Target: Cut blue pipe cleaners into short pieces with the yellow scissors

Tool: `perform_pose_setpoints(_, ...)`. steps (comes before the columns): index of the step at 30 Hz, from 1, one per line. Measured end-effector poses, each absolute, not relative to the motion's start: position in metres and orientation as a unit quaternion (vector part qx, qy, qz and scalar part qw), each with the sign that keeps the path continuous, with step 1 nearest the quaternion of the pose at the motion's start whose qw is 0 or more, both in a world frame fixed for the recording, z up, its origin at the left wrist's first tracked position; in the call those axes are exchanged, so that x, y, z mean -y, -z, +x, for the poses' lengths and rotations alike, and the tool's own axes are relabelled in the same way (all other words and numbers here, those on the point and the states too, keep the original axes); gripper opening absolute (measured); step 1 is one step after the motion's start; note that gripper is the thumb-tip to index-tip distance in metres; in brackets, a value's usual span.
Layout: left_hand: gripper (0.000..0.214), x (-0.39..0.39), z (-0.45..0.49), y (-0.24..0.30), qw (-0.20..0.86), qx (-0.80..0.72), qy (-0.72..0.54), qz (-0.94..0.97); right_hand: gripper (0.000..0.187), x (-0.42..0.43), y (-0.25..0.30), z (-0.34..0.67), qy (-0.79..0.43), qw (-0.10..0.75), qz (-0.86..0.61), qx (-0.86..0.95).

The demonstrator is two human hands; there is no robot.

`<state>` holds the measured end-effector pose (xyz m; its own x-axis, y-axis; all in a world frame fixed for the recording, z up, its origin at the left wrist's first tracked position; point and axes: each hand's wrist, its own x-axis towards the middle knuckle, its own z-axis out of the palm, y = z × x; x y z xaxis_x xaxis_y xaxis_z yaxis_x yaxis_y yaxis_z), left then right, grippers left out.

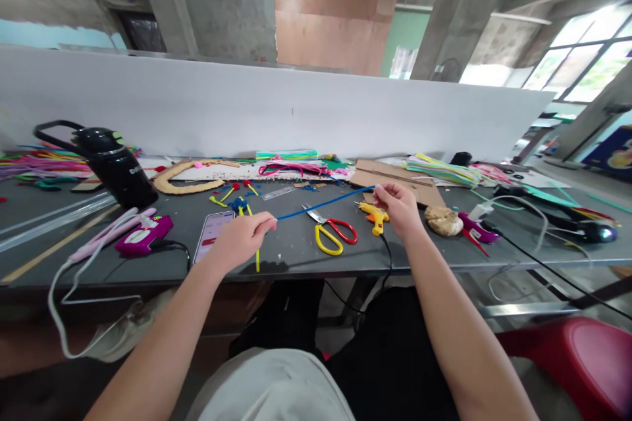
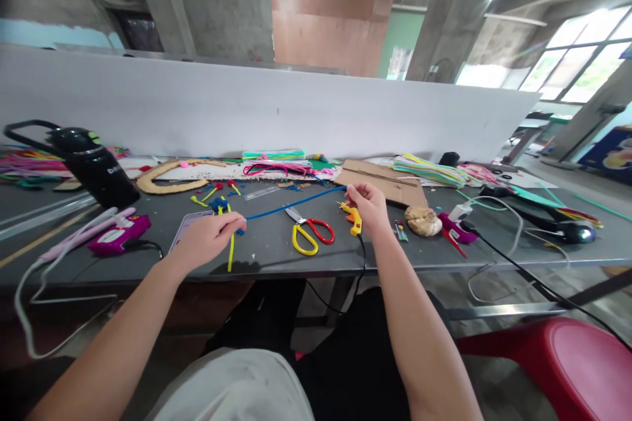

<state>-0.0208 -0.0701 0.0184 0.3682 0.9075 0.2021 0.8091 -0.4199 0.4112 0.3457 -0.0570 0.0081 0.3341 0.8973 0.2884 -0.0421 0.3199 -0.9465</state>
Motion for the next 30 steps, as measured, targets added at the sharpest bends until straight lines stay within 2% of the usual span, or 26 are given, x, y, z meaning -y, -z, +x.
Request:
perform_pose_setpoints(8,0.043,0.093,-0.047,-0.005,0.113,-0.585,-0.146,0.79,0.042,0.049,0.002,0.324,-0.345,0.602,-0.487,0.531)
perform_pose_setpoints(11,0.049,0.094,-0.052,-0.001,0.036,-0.608,-0.133,0.782,0.043,0.053,0.004,0.311,-0.352,0.58,-0.488,0.549)
perform_pose_setpoints(15,0.048,0.094,-0.058,-0.001,-0.074,-0.63,-0.133,0.762,0.044,0.057,0.003,0.295,-0.367,0.575,-0.473,0.558)
perform_pose_setpoints(17,0.046,0.099,-0.063,-0.002,-0.056,-0.633,-0.107,0.765,0.046,0.057,0.003,0.294,-0.368,0.574,-0.476,0.556)
perform_pose_setpoints(23,0.039,0.128,-0.078,0.002,0.107,-0.576,-0.049,0.809,0.049,0.053,0.01,0.299,-0.356,0.573,-0.491,0.551)
perform_pose_setpoints(26,0.035,0.133,-0.073,0.007,0.084,-0.578,-0.102,0.805,0.048,0.055,0.015,0.294,-0.355,0.561,-0.498,0.558)
perform_pose_setpoints(30,0.054,0.126,-0.041,0.008,0.084,-0.544,-0.22,0.805,0.047,0.062,0.016,0.284,-0.36,0.538,-0.498,0.577)
